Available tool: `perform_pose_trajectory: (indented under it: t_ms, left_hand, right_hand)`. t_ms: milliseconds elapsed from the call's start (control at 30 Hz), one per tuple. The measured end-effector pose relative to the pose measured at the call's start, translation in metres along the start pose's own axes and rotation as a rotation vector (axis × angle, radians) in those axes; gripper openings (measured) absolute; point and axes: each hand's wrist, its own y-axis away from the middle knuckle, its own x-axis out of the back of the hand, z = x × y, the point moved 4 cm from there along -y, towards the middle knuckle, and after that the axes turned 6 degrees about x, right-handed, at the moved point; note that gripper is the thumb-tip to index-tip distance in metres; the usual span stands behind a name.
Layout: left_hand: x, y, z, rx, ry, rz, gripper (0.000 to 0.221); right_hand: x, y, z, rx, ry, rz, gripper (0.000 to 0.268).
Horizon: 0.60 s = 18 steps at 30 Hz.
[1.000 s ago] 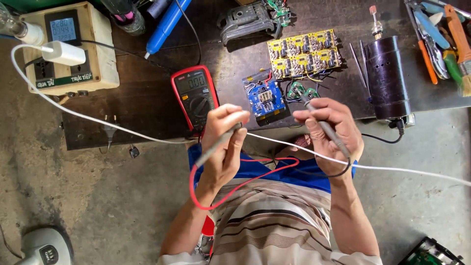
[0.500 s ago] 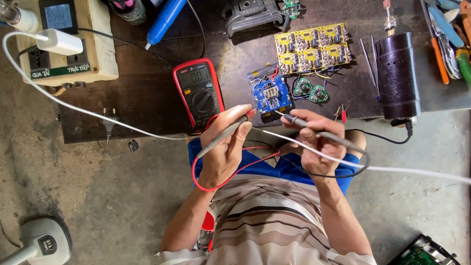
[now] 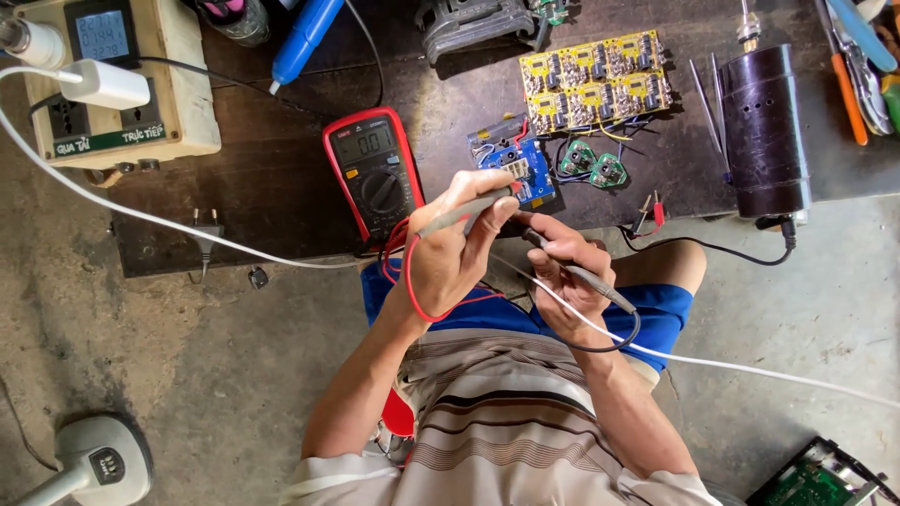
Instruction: A person is cleaning a small electronic component with a brush and then using a multimeter to test a circuit board on a repair bench.
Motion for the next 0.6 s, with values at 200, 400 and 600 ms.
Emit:
perform_pose_trajectory:
  t_ms: [200,400,600]
  left_hand:
    - [0.0,-0.001,-0.002,0.007,-0.031,-0.017,0.018]
    - [0.0,-0.002,0.002,0.015,-0.032,-0.038,0.018]
    - [-0.01,-0.011,-0.004,-0.068,-0.088,-0.081,0.014]
  right_hand:
    - [-0.003,-0.01,-0.006,0.02,0.096,-0.034,0.018]
    - [0.0,-0.001,-0.003,-0.016,0.124,-0.048,0.016]
    - [-0.004,-0.006,-0.014,0.057,0.161,-0.066,0.009]
